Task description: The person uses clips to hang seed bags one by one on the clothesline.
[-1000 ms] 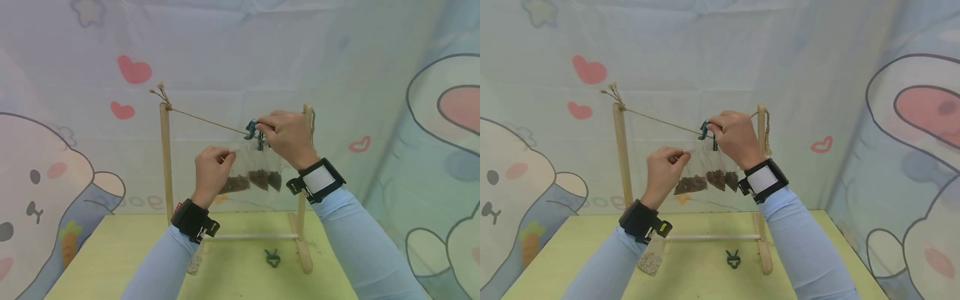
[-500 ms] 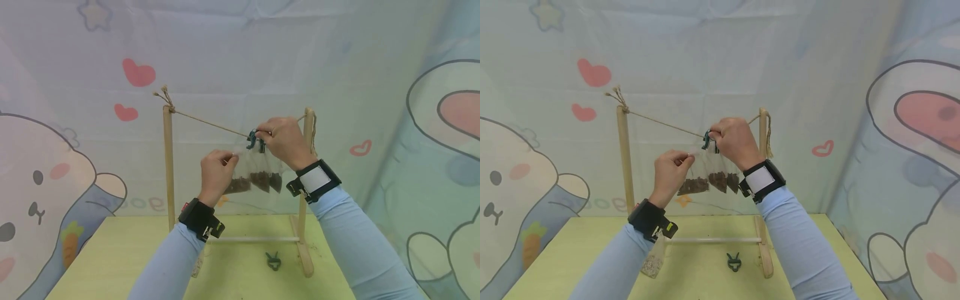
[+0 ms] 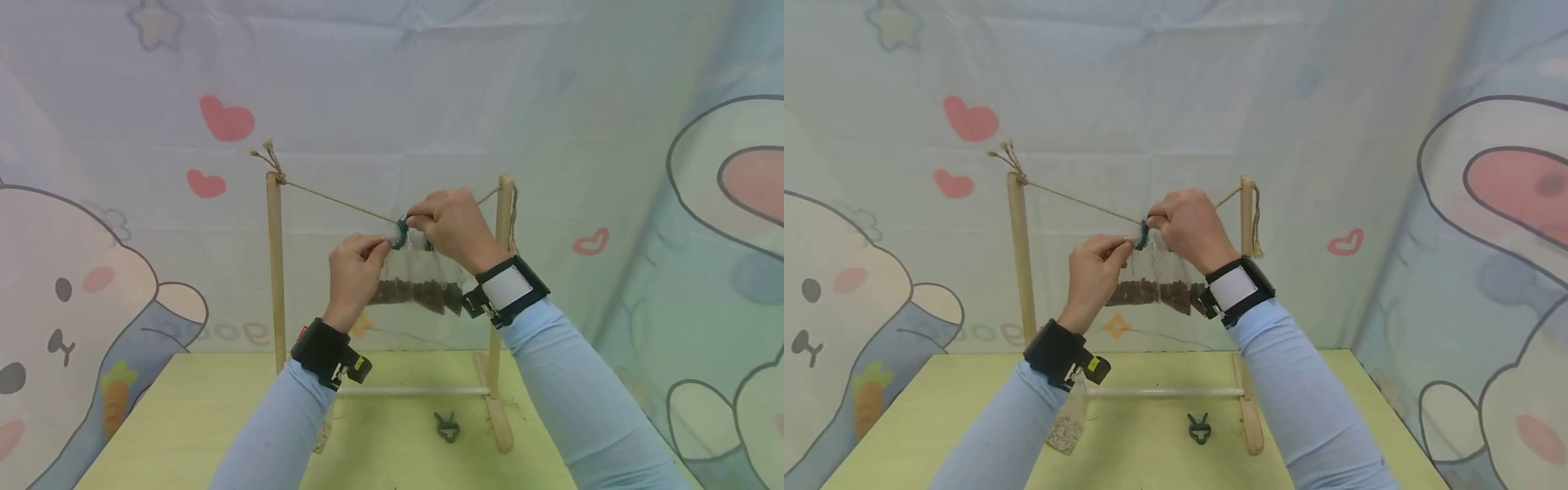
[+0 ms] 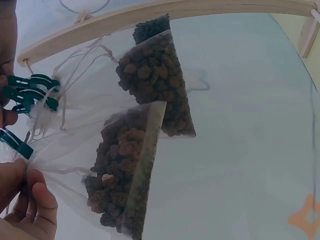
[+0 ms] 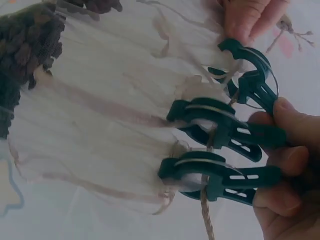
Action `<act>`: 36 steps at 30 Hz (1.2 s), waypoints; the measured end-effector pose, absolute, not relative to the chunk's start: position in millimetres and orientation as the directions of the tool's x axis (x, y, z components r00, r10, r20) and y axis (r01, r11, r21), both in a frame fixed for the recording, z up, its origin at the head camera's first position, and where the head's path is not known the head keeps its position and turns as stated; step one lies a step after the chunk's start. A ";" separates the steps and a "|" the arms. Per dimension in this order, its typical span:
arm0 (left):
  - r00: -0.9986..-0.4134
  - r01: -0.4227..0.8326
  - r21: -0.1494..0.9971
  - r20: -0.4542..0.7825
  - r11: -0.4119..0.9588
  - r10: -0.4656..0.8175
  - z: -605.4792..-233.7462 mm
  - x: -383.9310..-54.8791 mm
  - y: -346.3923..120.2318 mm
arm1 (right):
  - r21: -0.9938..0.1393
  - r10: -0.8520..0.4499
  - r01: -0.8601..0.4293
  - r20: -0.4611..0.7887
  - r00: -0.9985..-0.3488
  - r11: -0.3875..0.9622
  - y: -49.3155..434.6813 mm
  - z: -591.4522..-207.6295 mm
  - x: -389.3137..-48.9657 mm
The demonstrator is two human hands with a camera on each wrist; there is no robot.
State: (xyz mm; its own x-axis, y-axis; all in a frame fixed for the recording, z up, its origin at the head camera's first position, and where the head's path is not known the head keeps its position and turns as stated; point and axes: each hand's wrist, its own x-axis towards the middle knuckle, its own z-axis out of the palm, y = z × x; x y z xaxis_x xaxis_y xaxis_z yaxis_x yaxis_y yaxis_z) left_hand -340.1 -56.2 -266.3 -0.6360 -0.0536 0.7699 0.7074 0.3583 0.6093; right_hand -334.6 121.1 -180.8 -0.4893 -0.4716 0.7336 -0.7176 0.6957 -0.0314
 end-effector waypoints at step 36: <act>-0.521 0.685 0.254 0.826 0.683 0.216 -292.6 -288.6 -113.8 | -0.044 -0.413 -0.786 0.832 -0.371 0.617 164.3 -230.4 -294.3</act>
State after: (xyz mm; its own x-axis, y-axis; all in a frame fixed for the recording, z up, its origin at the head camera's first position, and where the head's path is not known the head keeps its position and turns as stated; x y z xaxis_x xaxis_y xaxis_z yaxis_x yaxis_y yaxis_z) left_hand -288.6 -113.8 -292.6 -0.5213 0.2158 0.8256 0.6850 0.6828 0.2541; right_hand -294.3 164.3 -230.4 -0.3713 -0.4127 0.8317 -0.7856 0.6172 -0.0445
